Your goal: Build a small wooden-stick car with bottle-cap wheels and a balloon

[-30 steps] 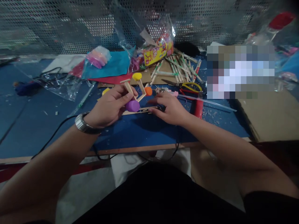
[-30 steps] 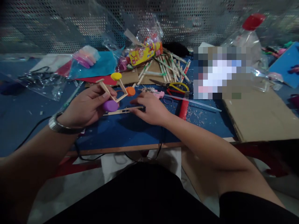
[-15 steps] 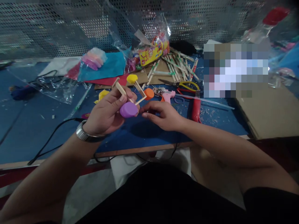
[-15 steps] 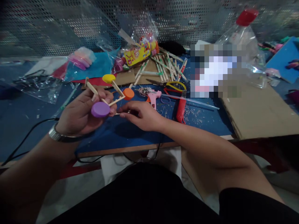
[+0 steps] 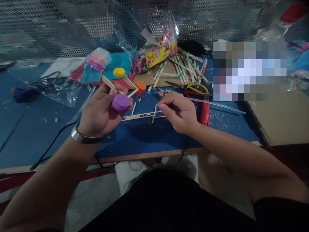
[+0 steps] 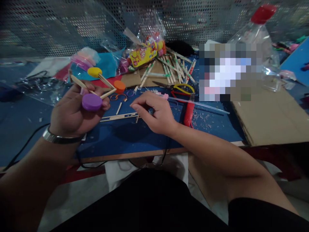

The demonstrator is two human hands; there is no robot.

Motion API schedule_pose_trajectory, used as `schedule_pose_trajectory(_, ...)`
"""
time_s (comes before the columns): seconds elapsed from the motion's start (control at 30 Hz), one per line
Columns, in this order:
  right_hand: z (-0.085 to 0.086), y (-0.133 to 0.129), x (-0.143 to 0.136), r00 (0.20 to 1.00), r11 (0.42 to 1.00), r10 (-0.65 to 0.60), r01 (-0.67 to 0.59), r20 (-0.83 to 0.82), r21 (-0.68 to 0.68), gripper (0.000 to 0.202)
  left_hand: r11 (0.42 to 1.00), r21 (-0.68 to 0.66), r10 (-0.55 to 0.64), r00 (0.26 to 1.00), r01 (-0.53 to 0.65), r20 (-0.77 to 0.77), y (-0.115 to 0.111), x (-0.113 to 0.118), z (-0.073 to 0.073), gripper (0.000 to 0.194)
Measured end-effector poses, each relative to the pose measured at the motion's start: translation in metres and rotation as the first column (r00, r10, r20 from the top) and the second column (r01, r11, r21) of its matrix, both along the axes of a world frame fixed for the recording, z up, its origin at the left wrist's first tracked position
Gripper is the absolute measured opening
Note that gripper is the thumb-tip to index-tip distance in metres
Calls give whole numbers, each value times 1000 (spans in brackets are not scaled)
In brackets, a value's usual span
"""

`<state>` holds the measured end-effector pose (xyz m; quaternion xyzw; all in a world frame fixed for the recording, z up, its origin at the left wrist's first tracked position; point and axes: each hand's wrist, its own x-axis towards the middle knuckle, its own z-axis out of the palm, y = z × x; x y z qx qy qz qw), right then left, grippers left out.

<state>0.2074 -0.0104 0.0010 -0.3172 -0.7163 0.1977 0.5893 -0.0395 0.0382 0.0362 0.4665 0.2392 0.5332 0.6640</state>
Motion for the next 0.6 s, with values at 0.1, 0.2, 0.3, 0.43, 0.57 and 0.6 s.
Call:
schedule_pose_trajectory(0.1, 1, -1, 2, 999, 1000, -11, 12, -47, 28, 13, 995, -4, 95, 994, -95, -48, 6, -6, -3, 14)
schedule_pose_trajectory(0.2, 0, -5, 0, 980, 996, 91, -94, -179, -10, 14, 980, 79, 196, 964, -184, -180, 12, -11, -9, 27)
schedule_pose_trajectory(0.3, -3, -6, -2, 951, 983, 159, -176, -265, -42, 14, 953, 193, 284, 911, -234, -299, 16, -15, -17, 41)
schedule_pose_trajectory(0.43, -6, -3, -2, 945, 981, 157, -184, -288, -68, 19, 906, 331, 389, 825, -263, -411, 23, -21, -23, 48)
schedule_pose_trajectory(0.57, -5, -3, 1, 961, 981, 116, -150, -252, -123, 25, 837, 479, 498, 732, -265, -465, 26, -28, -20, 39)
schedule_pose_trajectory(0.6, -3, -4, 2, 969, 983, 96, -129, -226, -134, 26, 826, 497, 512, 720, -264, -468, 26, -29, -18, 34)
